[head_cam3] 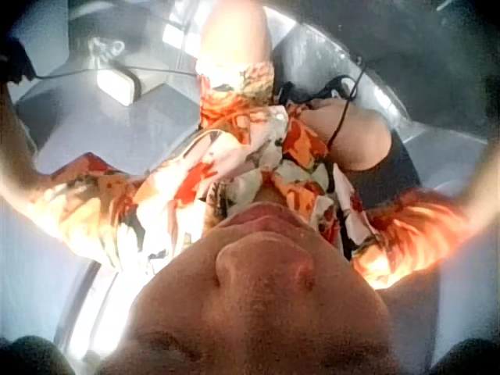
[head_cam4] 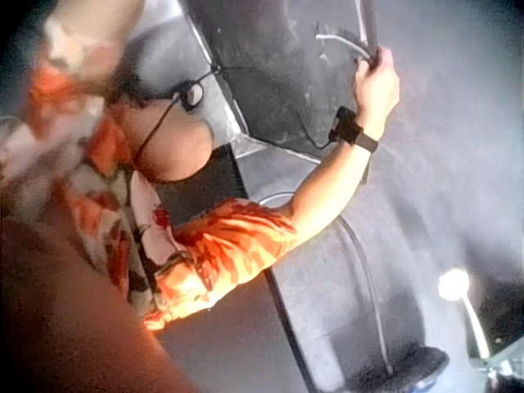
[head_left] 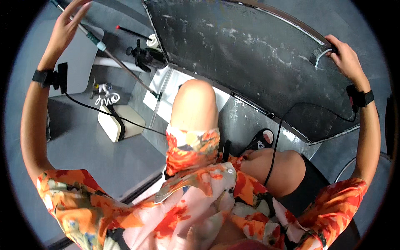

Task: The person applies a cleaning solution from a pump sprayer to the edge of a glass pane and uses a scraper and a small brush to remove debris or old sealant from the frame.

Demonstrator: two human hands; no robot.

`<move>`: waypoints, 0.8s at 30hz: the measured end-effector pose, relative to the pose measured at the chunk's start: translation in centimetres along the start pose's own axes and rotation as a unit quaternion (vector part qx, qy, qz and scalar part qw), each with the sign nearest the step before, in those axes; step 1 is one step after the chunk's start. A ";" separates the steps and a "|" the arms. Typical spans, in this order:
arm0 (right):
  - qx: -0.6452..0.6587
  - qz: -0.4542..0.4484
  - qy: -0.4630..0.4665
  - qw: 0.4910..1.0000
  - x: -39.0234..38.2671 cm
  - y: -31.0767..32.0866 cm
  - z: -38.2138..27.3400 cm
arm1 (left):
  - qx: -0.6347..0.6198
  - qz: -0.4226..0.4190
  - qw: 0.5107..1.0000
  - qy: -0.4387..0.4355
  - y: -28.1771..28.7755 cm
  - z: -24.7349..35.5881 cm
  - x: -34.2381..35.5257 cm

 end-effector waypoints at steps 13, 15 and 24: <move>0.030 0.036 0.032 0.998 0.6 -1.7 -0.3 | -0.008 -0.025 0.958 0.287 -15.4 6.4 -20.3; 0.024 0.056 0.040 0.997 0.5 -2.2 0.1 | 0.106 -0.094 0.972 0.188 -15.9 8.1 -20.4; -0.059 0.038 0.029 0.997 0.5 -2.9 3.7 | 0.318 -0.106 0.933 0.134 4.9 -2.4 -20.1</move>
Point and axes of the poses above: each hand's wrist, its own x-axis towards the middle knuckle, its own y-axis out of the back of the hand, z = x × y, the point moved 1 cm from there along x, towards the middle knuckle, and after that the axes turned 8 degrees about x, right-handed, at the moved point
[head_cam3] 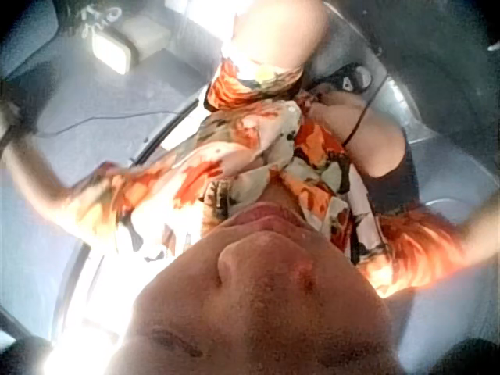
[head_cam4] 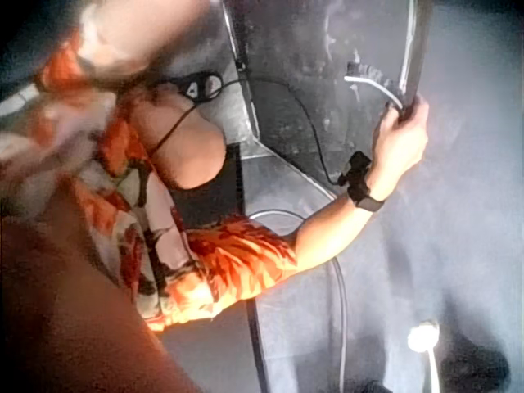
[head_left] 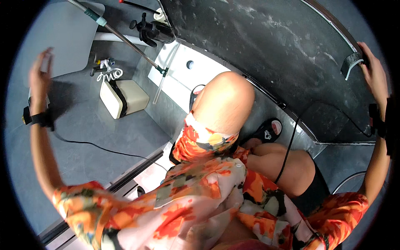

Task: The person applies a cleaning solution from a pump sprayer to the edge of a glass pane and uses a scraper and a small brush to remove debris or old sealant from the frame.

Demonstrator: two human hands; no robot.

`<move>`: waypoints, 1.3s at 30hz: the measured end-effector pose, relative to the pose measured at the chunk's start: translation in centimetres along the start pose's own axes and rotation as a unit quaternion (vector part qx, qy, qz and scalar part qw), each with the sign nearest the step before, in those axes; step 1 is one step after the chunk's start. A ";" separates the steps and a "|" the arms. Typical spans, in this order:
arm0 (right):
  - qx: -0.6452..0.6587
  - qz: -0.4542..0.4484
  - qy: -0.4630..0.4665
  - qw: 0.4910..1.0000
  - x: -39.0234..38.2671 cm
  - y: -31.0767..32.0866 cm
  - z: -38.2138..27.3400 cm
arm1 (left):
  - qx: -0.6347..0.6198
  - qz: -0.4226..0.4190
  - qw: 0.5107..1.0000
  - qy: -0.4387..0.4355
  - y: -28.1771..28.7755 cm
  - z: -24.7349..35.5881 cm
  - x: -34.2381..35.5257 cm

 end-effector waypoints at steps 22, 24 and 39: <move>0.114 -0.094 -0.130 0.980 10.2 -8.8 6.5 | -0.515 -0.183 0.831 -0.098 -15.4 46.8 26.9; 0.128 -0.113 -0.143 0.975 11.0 -13.2 10.4 | -0.561 -0.333 0.754 -0.074 -19.7 53.3 21.5; 0.036 -0.047 -0.182 0.981 14.7 -30.5 15.8 | -0.747 -0.509 0.165 0.395 -26.7 67.9 1.2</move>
Point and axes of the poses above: each hand's wrist, its own x-axis towards the middle knuckle, its own y-axis out of the back of the hand, z = x × y, the point moved 1 cm from there along x, towards the middle knuckle, and after that the axes turned 8 degrees about x, right-handed, at the moved point
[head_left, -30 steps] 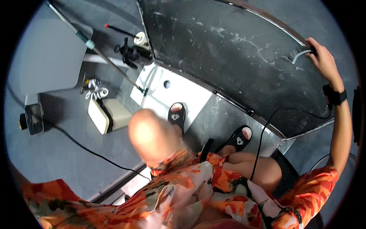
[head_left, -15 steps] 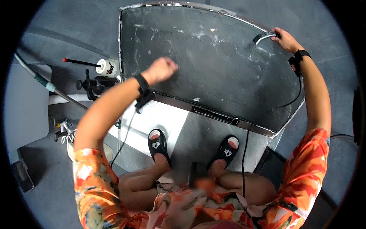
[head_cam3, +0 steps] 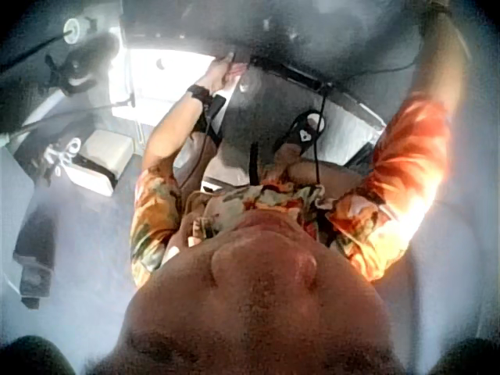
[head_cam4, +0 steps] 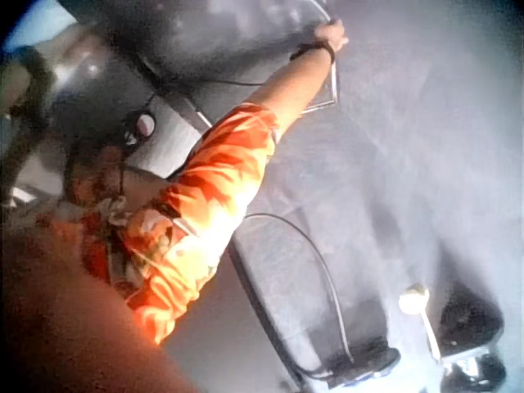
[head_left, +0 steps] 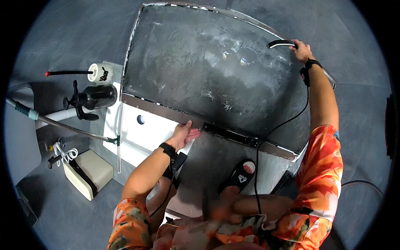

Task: The person applies a cleaning solution from a pump sprayer to the edge of a glass pane and uses a scraper and a small brush to remove debris or old sealant from the frame.

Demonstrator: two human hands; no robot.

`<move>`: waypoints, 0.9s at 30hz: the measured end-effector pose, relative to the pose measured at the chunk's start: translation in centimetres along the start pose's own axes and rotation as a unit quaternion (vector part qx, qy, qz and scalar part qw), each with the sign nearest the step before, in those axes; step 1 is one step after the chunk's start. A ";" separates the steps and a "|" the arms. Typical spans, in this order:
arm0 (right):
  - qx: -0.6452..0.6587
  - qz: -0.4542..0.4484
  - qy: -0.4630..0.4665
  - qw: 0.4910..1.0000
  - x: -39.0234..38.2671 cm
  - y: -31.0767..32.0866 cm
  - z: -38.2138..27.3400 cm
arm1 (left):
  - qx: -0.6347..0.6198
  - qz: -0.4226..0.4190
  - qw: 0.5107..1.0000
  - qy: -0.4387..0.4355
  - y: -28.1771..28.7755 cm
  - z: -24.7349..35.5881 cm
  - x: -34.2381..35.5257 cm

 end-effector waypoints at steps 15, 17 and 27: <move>-0.114 -0.149 -0.118 0.975 2.4 -7.5 -0.2 | 0.050 0.042 0.997 -0.039 -1.3 -0.4 2.2; -0.087 -0.130 -0.120 0.980 1.9 -8.7 1.4 | 0.066 0.045 0.996 -0.027 -1.5 -0.2 1.7; 0.071 0.139 0.198 0.968 -3.6 -13.5 0.2 | 0.224 0.200 0.932 -0.203 16.2 7.5 0.8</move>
Point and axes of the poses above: each hand's wrist, its own x-axis towards the middle knuckle, its own y-axis out of the back of the hand, z = x × y, the point moved 1 cm from there along x, towards the middle knuckle, and after that the axes turned 8 degrees about x, right-handed, at the moved point
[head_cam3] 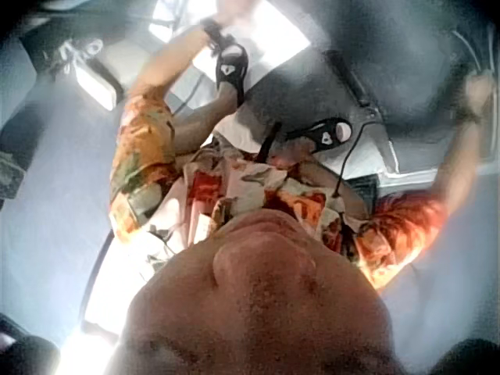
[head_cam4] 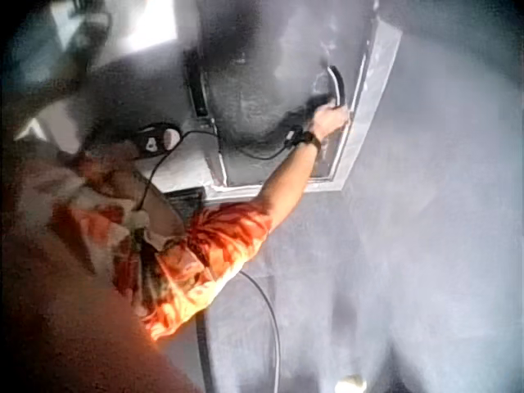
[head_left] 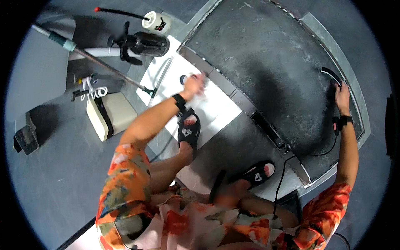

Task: The person applies a cleaning solution from a pump sprayer to the edge of a glass pane and uses a scraper and a small brush to remove debris or old sealant from the frame.

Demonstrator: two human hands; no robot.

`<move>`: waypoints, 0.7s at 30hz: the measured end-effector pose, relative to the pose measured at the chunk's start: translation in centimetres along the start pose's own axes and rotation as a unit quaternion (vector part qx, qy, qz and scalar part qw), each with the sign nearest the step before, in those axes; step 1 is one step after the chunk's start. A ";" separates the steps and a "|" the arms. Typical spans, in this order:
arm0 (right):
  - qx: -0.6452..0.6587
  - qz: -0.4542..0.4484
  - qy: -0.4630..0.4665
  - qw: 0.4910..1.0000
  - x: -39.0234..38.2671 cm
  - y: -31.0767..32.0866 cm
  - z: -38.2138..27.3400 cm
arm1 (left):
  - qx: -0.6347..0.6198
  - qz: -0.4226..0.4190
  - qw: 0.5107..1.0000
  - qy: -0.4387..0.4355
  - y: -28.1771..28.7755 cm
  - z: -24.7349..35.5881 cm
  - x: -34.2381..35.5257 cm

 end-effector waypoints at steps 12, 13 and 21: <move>0.436 -0.276 -0.228 0.826 -2.0 10.7 -36.5 | -0.253 0.324 0.900 0.144 24.6 5.6 1.1; 0.454 -0.273 -0.242 0.813 -2.3 11.3 -37.7 | -0.248 0.338 0.904 0.082 25.0 5.4 1.5; 0.500 -0.236 -0.298 0.778 -4.9 16.1 -41.0 | -0.277 0.142 0.944 -0.113 29.9 6.4 3.8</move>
Point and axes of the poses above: each hand's wrist, its own x-axis towards the middle knuckle, its own y-axis out of the back of the hand, z = x × y, the point moved 1 cm from there along x, towards the middle knuckle, and after that the axes turned 8 degrees about x, right-handed, at the moved point
